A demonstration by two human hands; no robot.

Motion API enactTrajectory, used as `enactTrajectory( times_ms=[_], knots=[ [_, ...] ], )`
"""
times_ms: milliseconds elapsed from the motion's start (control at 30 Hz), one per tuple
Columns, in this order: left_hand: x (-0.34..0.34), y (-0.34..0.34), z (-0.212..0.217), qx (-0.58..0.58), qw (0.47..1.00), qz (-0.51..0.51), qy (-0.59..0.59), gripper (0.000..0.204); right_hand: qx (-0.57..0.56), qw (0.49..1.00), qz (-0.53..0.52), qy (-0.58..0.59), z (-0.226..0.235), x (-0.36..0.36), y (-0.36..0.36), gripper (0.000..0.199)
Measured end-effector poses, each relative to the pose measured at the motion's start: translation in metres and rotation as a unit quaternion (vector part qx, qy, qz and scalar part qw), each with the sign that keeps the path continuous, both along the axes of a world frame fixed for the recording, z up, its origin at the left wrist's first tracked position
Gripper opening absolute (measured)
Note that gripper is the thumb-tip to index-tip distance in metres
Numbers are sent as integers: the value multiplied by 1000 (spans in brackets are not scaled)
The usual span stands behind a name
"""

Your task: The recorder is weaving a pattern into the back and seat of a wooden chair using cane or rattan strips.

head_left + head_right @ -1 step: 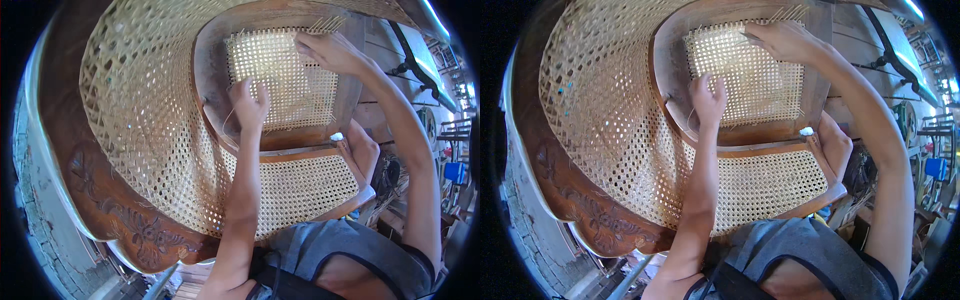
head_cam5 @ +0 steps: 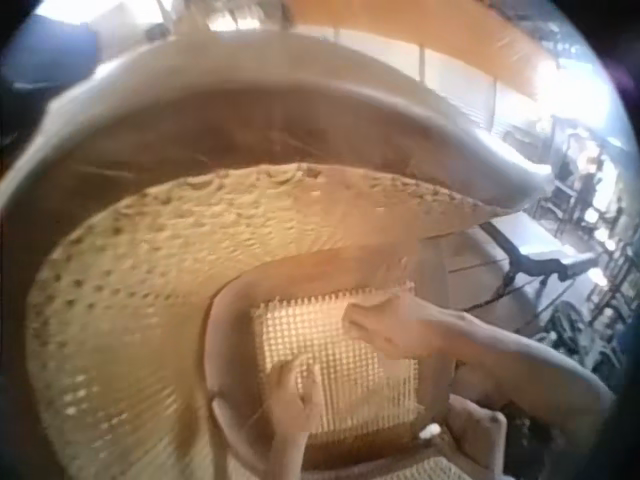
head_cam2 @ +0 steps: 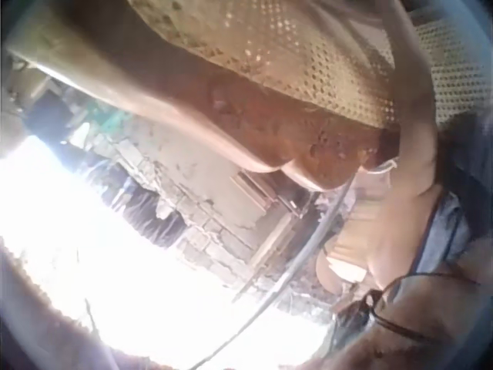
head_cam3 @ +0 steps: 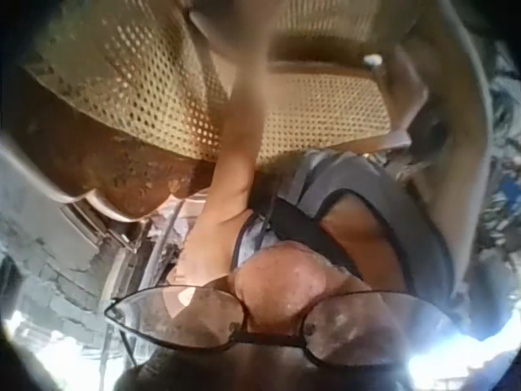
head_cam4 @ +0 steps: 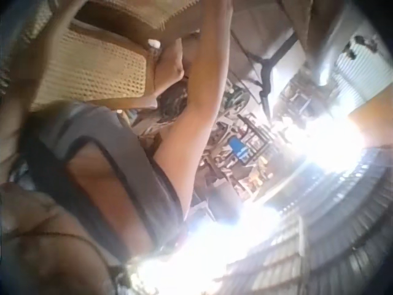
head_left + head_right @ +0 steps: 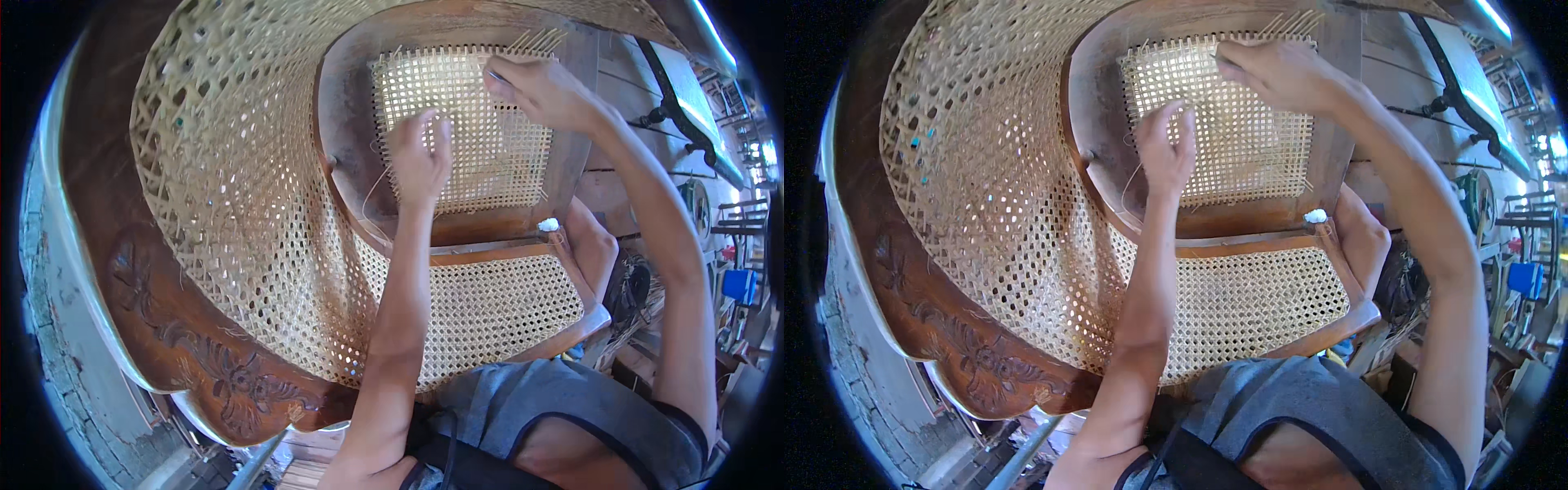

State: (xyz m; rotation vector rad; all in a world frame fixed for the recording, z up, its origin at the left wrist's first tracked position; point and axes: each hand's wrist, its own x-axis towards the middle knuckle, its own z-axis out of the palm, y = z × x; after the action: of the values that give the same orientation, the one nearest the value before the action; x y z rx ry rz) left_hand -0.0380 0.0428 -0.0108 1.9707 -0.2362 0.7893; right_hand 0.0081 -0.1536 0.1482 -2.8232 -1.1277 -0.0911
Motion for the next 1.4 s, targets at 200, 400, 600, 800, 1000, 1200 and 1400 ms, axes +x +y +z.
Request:
enactTrajectory(
  times_ms=[200,400,600,800,1000,1200,1400],
  knots=[
    [-10,7,68,-308,926,-188,111,13,382,874,-125,274,14,-28,36,34],
    [-18,62,-11,-202,968,-1,146,18,-32,926,-216,309,-62,-19,68,28],
    [-15,55,-42,-165,960,93,206,21,-92,964,-201,151,-89,-18,102,17],
    [-20,50,-24,-101,949,135,266,19,-82,976,-163,121,-92,-18,112,16],
    [-14,48,-35,-64,960,136,238,20,-71,969,-200,129,-97,-19,119,19],
    [-2,61,-54,-163,967,16,196,22,-106,970,-168,139,-78,-15,118,21],
    [-9,47,-38,-110,946,39,302,24,-116,971,-189,85,-87,-7,112,18]
  ],
)
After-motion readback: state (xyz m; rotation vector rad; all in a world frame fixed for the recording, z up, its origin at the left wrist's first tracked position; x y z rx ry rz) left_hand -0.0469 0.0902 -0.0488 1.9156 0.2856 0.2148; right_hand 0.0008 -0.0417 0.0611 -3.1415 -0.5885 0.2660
